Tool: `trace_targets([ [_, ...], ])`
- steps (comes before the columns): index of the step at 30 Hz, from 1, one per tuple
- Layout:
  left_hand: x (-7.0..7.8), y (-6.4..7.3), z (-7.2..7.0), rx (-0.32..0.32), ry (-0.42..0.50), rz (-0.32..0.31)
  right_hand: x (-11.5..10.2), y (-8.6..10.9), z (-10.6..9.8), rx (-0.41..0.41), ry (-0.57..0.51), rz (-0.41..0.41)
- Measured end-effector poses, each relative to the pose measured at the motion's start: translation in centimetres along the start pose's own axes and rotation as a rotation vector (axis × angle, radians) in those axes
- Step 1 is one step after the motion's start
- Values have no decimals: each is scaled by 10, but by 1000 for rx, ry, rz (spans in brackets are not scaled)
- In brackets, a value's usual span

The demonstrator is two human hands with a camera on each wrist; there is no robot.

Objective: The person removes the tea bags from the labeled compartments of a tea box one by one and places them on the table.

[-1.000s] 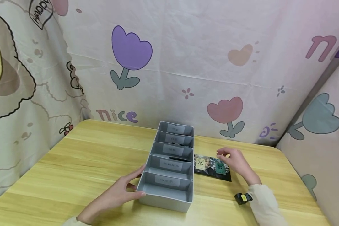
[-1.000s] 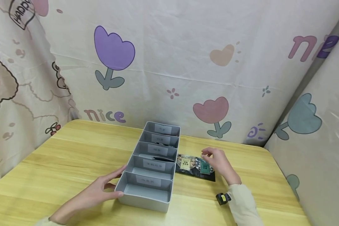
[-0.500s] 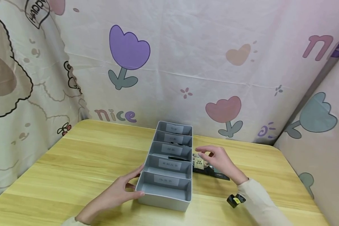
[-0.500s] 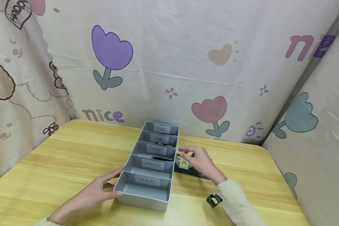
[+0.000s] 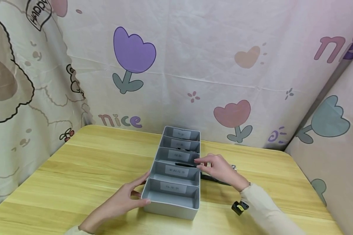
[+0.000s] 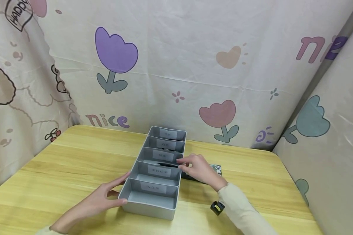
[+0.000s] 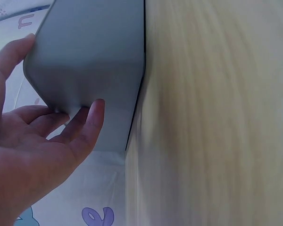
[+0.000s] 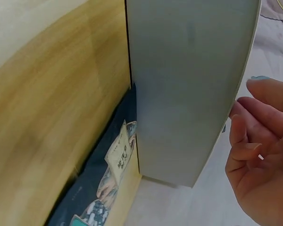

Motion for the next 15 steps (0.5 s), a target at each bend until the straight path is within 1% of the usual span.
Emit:
trace_targets([
  [6,2,1,0,23,-23,1,-7,-7,3,-52,25,-50],
  [15,1,1,0,21,-24,-18,-8,-9,3,-68,40,-39],
])
Point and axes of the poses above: each hand's wrist, its own y-axis away from the middle knuckle, its own z-axis out of the palm, x = y × z, the point moved 6 cm from there along -y, towards the middle knuckle, and after that the axes turned 14 degrees about -z, right-handed, at the moved point
